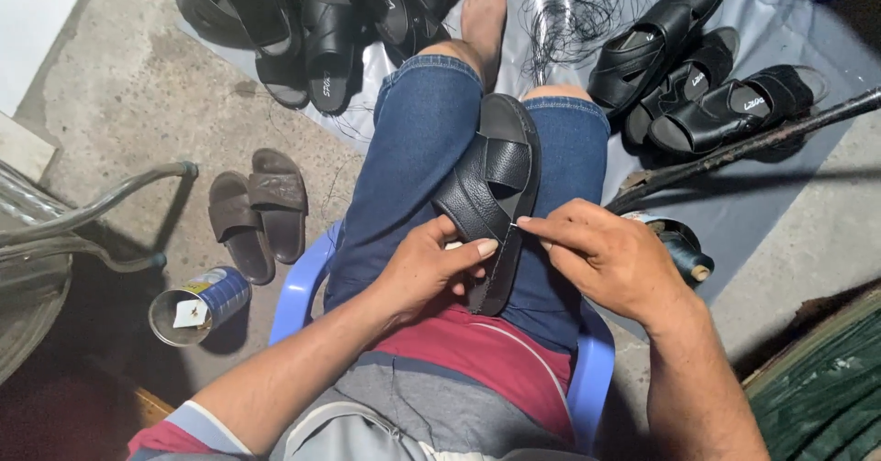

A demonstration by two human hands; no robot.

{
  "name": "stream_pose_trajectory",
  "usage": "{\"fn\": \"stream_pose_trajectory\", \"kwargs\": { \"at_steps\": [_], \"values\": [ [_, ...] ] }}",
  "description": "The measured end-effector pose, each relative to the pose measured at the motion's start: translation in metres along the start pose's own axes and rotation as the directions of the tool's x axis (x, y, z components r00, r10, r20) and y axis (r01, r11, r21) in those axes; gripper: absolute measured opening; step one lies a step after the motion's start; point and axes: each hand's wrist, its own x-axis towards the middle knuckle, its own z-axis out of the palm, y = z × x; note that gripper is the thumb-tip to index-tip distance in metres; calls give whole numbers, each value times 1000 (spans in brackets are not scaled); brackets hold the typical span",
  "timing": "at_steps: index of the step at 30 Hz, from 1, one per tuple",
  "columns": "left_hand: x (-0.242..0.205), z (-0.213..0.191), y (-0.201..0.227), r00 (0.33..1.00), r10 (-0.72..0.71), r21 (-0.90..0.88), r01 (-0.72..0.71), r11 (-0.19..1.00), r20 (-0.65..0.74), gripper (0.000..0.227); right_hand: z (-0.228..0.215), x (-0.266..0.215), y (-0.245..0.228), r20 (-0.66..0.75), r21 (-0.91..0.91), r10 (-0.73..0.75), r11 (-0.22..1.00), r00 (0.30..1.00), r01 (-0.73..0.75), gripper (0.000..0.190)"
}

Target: The person is hand-stitching the strap of a black sandal to repair it, using a needle and thread.

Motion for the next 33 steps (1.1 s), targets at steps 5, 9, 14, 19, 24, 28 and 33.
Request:
{"fn": "stream_pose_trajectory", "kwargs": {
  "at_steps": [5,9,14,19,24,28,33],
  "values": [
    [3,-3,-7,1000,0,4,0,1000,-12,26,-2,5,-3,40,-20,10,1000,999,-9,27],
    [0,-1,-1,1000,-13,10,13,1000,-24,26,-3,7,-4,67,-75,18,997,998,-13,28],
    [-1,3,0,999,-14,-4,14,1000,-37,23,-4,7,-8,130,-362,36,932,991,13,28],
    [0,4,-15,998,11,42,-9,999,-56,19,-6,10,-26,181,-489,129,872,975,-25,30],
    [1,-1,-20,995,72,154,-61,986,-69,14,0,7,-21,167,-582,141,813,976,-18,32],
    [-10,5,8,996,67,370,-41,928,-58,22,10,4,4,130,-400,-72,909,989,119,33],
    [-19,10,17,997,66,360,-45,932,-48,44,18,1,9,52,-345,-142,926,988,152,32]
  ]
}}
